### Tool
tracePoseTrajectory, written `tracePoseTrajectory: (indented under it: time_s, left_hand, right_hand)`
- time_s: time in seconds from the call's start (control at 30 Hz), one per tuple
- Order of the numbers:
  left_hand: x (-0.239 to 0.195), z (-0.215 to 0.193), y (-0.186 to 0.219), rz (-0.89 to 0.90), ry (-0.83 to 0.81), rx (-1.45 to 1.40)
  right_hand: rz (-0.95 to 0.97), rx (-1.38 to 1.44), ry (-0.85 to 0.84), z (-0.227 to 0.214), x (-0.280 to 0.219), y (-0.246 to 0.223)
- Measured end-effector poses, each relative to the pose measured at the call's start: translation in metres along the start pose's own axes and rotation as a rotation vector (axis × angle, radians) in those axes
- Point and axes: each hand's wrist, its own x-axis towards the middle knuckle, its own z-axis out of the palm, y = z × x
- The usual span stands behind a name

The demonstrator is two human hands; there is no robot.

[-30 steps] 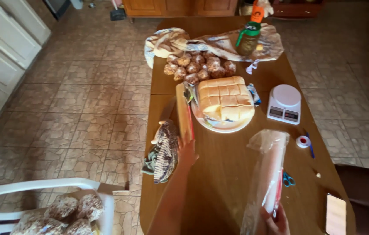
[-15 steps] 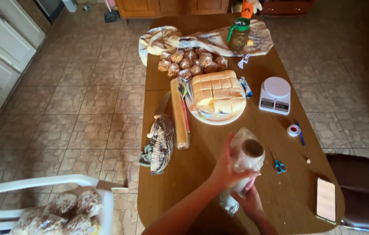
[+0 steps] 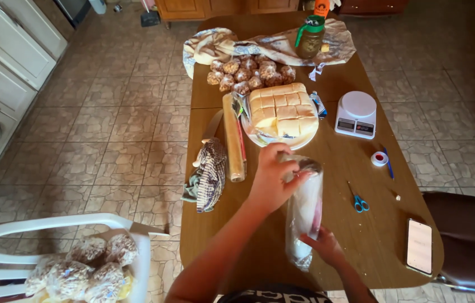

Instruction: Cutting a large block of rice cake into smaller portions and wrapping each piece individually in plastic wrap.

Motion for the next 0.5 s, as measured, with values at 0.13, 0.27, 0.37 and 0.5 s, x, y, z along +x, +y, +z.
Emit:
tracePoseTrajectory:
  time_s: [0.13,0.27,0.37,0.5]
  left_hand:
    - [0.012,-0.013,0.021,-0.067,-0.272,-0.208]
    - [0.016,-0.014,0.025,-0.056,-0.519,-0.302]
    - [0.024,-0.026,0.034,-0.092,-0.647,-0.378]
    - [0.015,-0.02,0.03,-0.099,-0.768,-0.361]
  right_hand:
    - [-0.201,-0.046,-0.018,-0.006,-0.002,-0.001]
    - [-0.09,-0.042,0.011,-0.015,-0.012,-0.034]
    - [-0.496,0.5,-0.069,-0.023,-0.013,-0.039]
    - [-0.641,0.8,-0.092,-0.053,-0.059,-0.089]
